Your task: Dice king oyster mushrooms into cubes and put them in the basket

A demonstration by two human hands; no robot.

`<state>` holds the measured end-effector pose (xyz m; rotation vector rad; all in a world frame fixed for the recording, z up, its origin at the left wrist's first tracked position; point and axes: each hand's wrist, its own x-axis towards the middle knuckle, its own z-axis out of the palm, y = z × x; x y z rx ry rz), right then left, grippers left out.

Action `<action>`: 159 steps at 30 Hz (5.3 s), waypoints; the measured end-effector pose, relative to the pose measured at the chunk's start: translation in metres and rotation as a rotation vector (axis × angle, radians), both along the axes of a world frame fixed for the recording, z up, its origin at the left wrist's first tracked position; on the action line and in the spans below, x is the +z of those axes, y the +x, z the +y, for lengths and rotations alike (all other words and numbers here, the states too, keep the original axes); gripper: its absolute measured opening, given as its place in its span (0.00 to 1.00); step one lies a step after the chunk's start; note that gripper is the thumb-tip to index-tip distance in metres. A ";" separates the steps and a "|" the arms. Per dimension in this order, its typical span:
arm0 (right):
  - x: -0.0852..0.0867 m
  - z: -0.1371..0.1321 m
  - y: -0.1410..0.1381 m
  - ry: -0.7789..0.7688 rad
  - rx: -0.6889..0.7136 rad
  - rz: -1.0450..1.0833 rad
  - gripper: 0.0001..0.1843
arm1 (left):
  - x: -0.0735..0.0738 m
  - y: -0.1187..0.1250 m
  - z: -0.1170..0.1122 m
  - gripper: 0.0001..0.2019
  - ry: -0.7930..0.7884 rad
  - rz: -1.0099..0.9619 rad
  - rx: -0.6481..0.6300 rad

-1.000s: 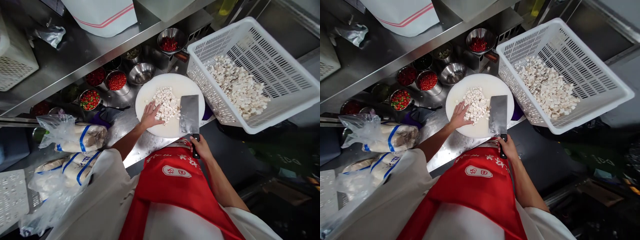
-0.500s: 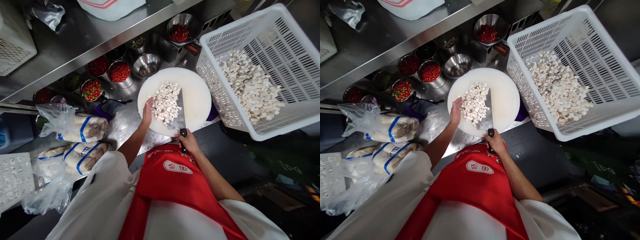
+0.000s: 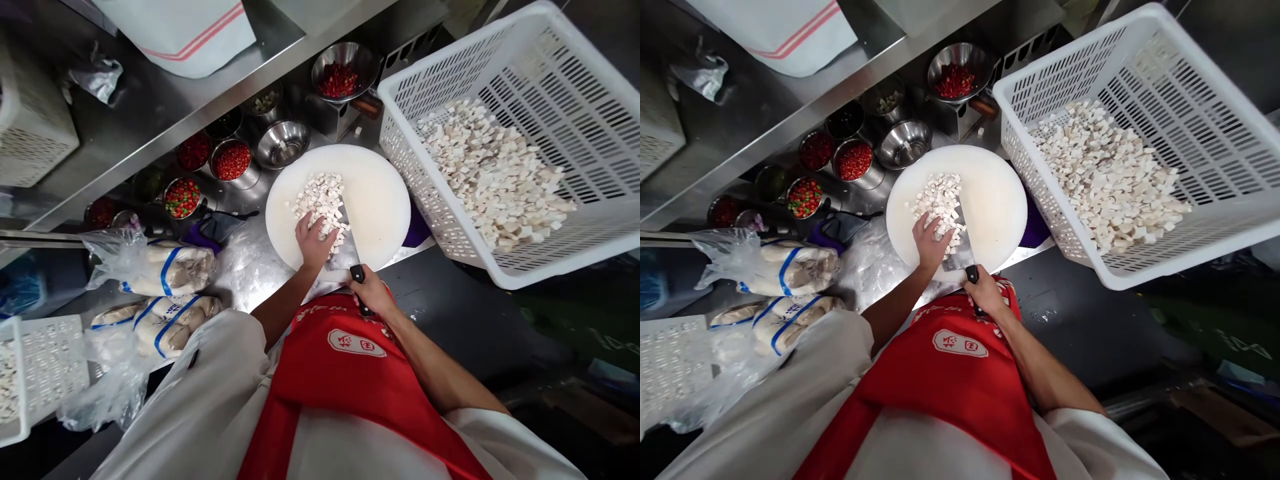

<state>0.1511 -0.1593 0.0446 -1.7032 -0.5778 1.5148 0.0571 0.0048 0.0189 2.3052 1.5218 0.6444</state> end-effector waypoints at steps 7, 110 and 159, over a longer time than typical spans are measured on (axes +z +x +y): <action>0.028 -0.010 0.048 0.072 0.026 0.064 0.13 | 0.042 0.041 -0.016 0.20 0.109 0.009 0.045; 0.111 0.026 0.176 0.191 -0.231 -0.027 0.14 | 0.114 0.225 0.096 0.26 0.012 -0.297 -0.518; -0.002 0.003 0.116 0.047 0.273 0.182 0.15 | -0.014 0.038 0.035 0.23 -0.135 -0.056 0.089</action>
